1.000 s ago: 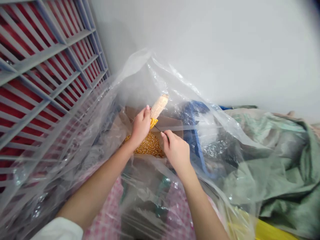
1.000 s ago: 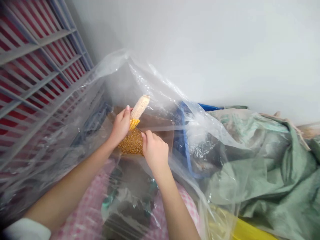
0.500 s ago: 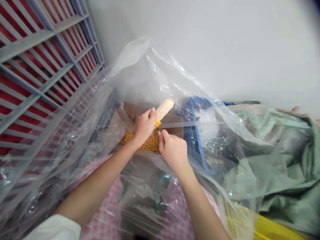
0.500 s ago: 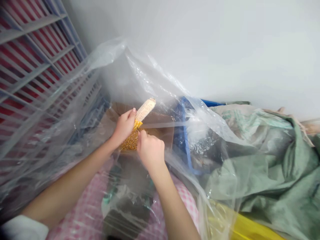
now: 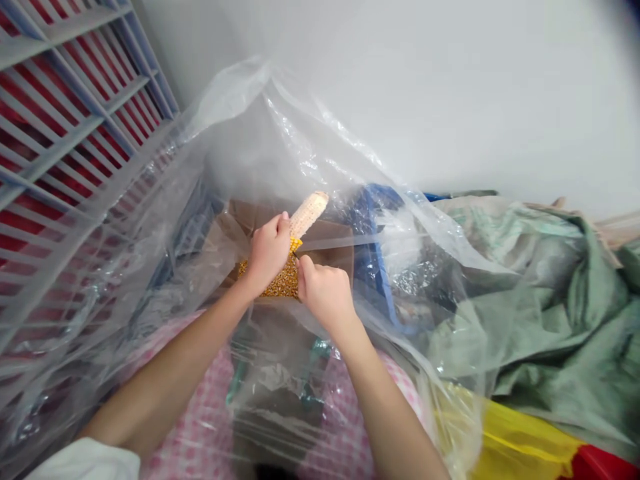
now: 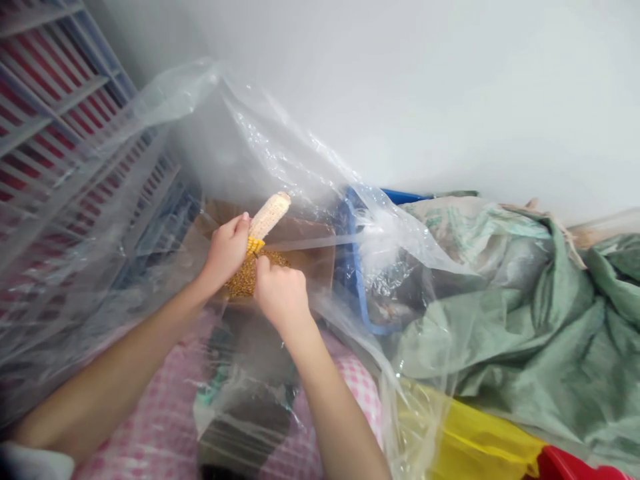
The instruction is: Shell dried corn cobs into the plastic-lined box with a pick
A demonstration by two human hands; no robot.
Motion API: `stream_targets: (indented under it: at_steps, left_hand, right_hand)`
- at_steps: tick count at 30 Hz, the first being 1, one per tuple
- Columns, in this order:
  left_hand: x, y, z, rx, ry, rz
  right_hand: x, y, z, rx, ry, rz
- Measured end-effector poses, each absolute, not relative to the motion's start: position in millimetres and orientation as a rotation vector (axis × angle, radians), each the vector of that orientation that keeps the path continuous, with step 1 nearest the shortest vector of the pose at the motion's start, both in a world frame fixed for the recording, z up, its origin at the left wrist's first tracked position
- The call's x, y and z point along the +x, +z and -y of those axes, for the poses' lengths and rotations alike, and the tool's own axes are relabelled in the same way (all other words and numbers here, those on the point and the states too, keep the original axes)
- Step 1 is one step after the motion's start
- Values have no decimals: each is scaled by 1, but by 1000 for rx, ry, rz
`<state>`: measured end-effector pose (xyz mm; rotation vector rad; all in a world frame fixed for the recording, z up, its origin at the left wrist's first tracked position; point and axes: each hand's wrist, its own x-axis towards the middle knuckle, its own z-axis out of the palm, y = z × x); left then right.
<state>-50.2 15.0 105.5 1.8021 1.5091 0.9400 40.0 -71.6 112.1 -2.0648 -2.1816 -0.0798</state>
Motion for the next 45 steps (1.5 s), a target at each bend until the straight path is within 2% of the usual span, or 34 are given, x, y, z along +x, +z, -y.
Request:
stream_targets:
  at_steps: [11, 23, 31, 34, 37, 40, 42, 45]
  left_hand:
    - [-49, 106, -12, 1821, 929, -1519]
    - [-51, 98, -34, 1416, 946, -1259]
    - [-55, 96, -37, 1834, 644, -1354]
    - [-59, 95, -39, 1873, 742, -1310]
    - [-60, 98, -37, 1500, 980, -1349]
    - [-59, 103, -31, 992, 1090, -1294]
    - [-56, 104, -25, 755, 1055, -1224]
    - [-43, 103, -10, 628, 810, -1052]
  right_hand:
    - [42, 117, 70, -2086, 68, 2121]
    - [32, 110, 70, -2208, -24, 1971]
    - [20, 106, 70, -2283, 62, 1927]
    - [30, 104, 66, -2283, 42, 1856]
    - [38, 103, 63, -2276, 50, 1686]
    - [45, 107, 62, -2117, 190, 1431]
    - [48, 112, 61, -1880, 350, 1261]
    - [47, 113, 58, -1495, 600, 1047]
